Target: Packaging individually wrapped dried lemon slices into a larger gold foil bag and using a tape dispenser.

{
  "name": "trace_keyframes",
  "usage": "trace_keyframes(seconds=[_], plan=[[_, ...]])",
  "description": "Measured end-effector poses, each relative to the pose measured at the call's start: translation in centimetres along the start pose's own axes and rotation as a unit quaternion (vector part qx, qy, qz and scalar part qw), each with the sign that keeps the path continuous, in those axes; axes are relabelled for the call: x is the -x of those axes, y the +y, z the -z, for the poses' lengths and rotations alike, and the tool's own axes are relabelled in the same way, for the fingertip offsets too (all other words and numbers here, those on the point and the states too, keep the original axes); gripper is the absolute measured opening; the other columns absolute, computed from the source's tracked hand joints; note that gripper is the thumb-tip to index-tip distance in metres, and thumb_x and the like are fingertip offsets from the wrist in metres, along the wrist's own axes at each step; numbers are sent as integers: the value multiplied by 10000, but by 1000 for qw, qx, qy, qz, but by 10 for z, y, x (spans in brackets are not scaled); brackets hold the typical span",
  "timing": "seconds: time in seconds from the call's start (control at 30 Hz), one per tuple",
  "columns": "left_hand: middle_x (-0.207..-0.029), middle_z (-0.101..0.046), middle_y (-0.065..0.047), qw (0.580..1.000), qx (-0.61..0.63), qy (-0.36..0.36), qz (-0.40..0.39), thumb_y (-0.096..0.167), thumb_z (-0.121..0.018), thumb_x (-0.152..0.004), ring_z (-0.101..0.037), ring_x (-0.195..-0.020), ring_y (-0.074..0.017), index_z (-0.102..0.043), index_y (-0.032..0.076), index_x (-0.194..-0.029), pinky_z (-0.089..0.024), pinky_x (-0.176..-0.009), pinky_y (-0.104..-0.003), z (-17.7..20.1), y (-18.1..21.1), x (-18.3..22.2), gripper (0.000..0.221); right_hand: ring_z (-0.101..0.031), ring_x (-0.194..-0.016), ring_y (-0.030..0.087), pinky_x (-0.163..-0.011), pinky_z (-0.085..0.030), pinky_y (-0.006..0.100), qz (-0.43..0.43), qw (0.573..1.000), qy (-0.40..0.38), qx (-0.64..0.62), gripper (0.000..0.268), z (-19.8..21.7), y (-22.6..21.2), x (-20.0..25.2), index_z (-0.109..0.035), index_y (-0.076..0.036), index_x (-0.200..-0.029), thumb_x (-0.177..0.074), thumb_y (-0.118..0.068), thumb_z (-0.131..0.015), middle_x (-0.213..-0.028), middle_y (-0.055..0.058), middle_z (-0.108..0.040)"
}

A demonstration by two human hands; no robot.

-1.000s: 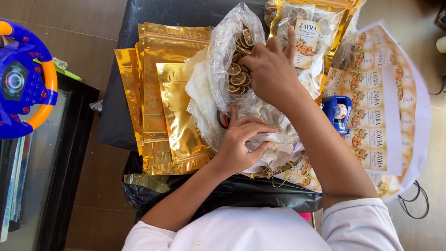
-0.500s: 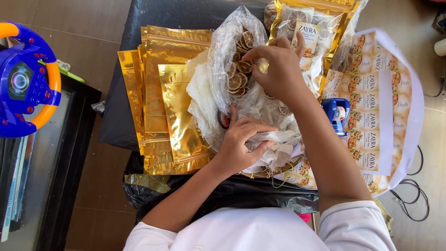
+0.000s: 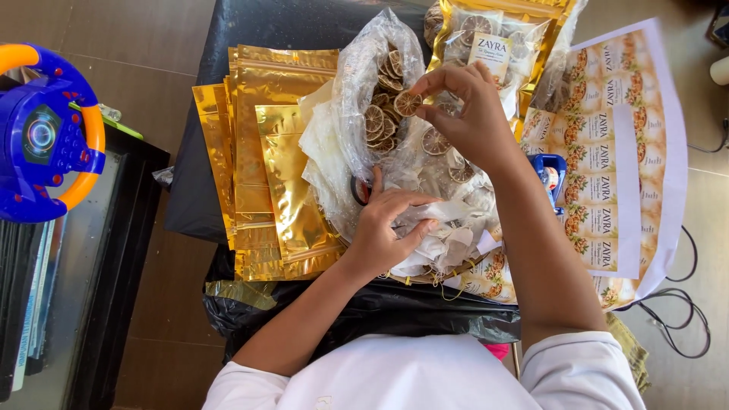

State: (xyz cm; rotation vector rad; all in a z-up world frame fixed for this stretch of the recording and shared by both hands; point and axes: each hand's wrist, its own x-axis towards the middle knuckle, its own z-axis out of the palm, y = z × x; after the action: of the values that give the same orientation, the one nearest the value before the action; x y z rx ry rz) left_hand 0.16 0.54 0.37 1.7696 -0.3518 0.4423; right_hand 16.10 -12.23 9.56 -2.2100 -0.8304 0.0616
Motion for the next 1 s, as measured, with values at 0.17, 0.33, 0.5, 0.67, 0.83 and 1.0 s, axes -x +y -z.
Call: trace_keyframes(seconds=[0.17,0.33,0.5,0.67,0.83,1.0], plan=[[-1057,-761,-175,997,56,45,32,104,-788,-873,-744,-943,-283,-687,26,-1108,-230,-1267,-536,-9,-24,12,269,-675,-982,220,-952,-563,385,-2,987,40,-157,214,4,-12,36,-624,-31,-1147,-969,70,-686,-1023,111,-680],[-1086,-748,-130,988,78,92,100,218,-806,-895,-724,-1056,-297,-702,83,-1169,-436,-1123,-515,-12,-20,11,323,-682,-919,185,-943,-579,372,-50,950,66,-302,367,3,13,86,-572,18,-1299,-954,69,-685,-1019,159,-664],[-1274,-699,-107,987,59,78,126,217,-838,-867,-672,-1173,-253,-620,125,-1375,-497,-1078,-435,-11,3,-2,560,-698,-904,110,-886,-575,268,-145,895,97,-410,259,-9,24,126,-671,43,-1189,-934,9,-698,-977,97,-704],[-1390,-633,-122,988,54,64,128,250,-844,-854,-666,-1177,-277,-552,142,-1433,-509,-1072,-437,-12,2,0,658,-632,-1007,141,-978,-520,340,-127,897,116,-408,360,-28,37,149,-704,23,-1192,-1008,-278,-632,-1025,114,-706],[-1439,-602,-106,992,43,52,110,258,-851,-854,-678,-1155,-255,-525,148,-1450,-525,-1060,-419,-14,-2,3,688,-664,-964,160,-952,-522,316,-90,913,134,-374,454,-42,30,157,-682,43,-1135,-738,3,-899,-995,115,-726],[-1515,-550,-60,996,39,15,73,85,-769,-883,-659,-1221,-259,-483,160,-1490,-508,-1091,-399,-18,4,2,675,-665,-831,70,-802,-553,237,-105,889,203,-396,207,-43,24,159,-725,17,-1021,-853,-27,-838,-876,81,-743]])
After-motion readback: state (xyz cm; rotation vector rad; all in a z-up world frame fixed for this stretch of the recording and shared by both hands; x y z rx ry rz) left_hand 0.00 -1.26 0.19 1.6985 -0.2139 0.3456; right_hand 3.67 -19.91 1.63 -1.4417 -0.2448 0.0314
